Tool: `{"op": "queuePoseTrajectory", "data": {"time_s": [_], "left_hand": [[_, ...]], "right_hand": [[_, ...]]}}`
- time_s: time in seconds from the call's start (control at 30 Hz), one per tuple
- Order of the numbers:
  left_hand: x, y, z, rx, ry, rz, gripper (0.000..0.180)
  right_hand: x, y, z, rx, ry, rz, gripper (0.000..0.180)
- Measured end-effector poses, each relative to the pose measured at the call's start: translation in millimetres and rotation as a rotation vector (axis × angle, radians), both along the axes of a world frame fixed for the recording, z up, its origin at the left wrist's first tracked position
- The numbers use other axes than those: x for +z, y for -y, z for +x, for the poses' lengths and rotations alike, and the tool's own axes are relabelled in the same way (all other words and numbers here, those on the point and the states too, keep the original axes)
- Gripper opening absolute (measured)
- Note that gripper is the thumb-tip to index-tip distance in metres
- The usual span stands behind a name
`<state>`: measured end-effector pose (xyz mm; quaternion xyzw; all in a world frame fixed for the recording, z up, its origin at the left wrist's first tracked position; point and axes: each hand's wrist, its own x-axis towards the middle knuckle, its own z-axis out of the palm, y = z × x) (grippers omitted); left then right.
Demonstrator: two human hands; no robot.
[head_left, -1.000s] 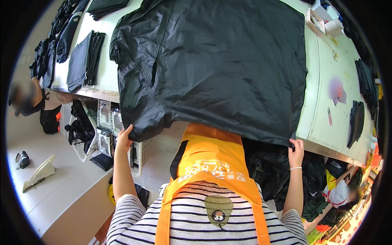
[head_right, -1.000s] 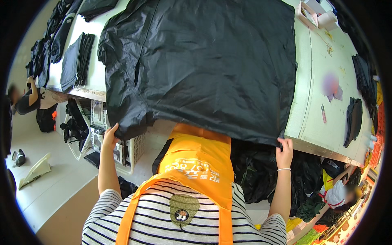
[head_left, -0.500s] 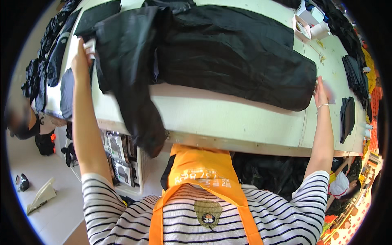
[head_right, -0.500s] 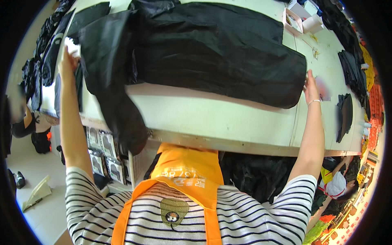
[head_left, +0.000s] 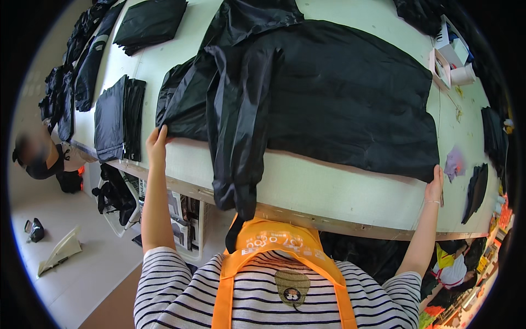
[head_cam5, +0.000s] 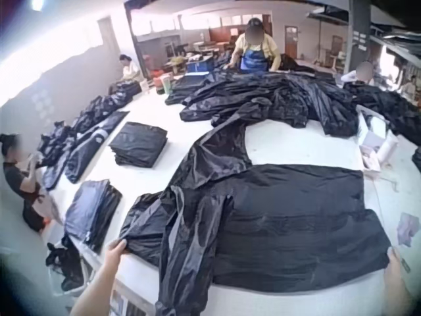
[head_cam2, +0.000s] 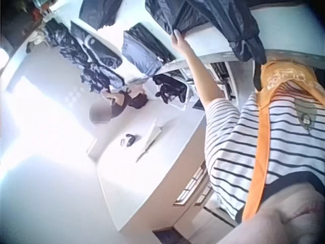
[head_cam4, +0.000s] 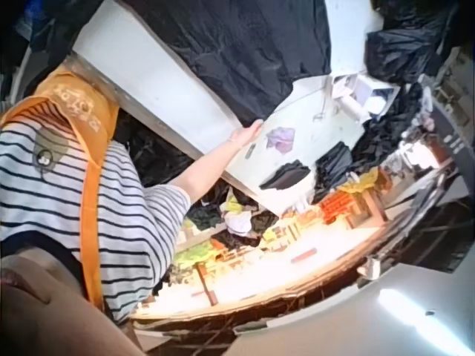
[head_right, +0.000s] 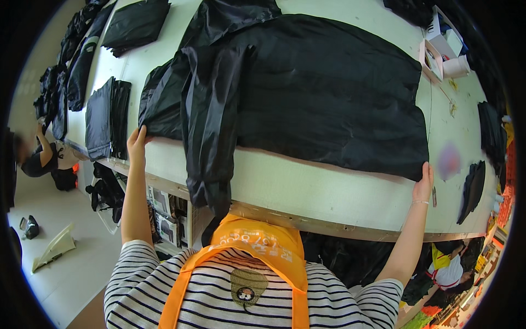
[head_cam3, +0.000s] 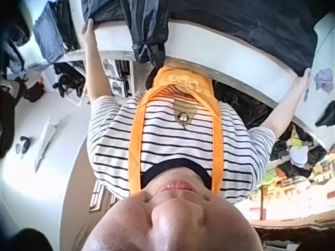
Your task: The person picks up a black jacket from a pile, lays it flat on a table, and folds it neatly. They smooth the fabric, align the edges, and fold the sleeves and body into a compact rectangle. The folded jacket is then placed on a stack of similar items.
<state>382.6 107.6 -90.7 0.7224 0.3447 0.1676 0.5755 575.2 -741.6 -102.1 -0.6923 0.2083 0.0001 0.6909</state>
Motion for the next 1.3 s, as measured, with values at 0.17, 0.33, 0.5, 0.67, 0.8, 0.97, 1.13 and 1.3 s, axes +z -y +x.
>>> {"op": "queuePoseTrajectory", "data": {"time_s": [0.17, 0.33, 0.5, 0.67, 0.8, 0.97, 1.13, 1.3], "left_hand": [[-4.8, 21.8, -26.8, -0.068, -0.378, 0.736, 0.039], [-6.8, 50.0, -34.2, -0.027, -0.548, 0.862, 0.035], [-15.2, 46.6, -37.3, 0.032, -0.606, 0.845, 0.036], [-13.0, 44.6, -27.0, 0.014, -0.637, 0.817, 0.037], [-9.8, 34.1, -22.9, -0.021, -0.721, 0.785, 0.037], [-10.6, 9.4, -36.6, 0.006, -0.82, 0.765, 0.038], [-15.2, -4.7, -25.1, -0.045, -0.789, 0.742, 0.034], [-9.7, -17.6, -31.5, -0.128, -0.874, 0.755, 0.027]], "right_hand": [[-37.2, 70.6, -47.8, 0.033, -0.348, -0.467, 0.022], [-30.1, -42.4, -62.5, -0.185, 0.125, -1.562, 0.035], [57.9, -301.1, -133.2, 0.483, 0.122, 0.071, 0.017], [32.2, -492.4, -220.2, 0.846, 0.159, -0.128, 0.084], [11.9, -483.6, -201.0, 0.921, -0.116, 0.008, 0.065], [38.6, -281.9, -64.4, 1.296, -0.48, -0.151, 0.086], [71.4, -153.1, 51.5, 1.033, -0.582, -0.859, 0.055], [64.4, -151.4, 32.2, 0.337, -0.062, -0.887, 0.058]]}}
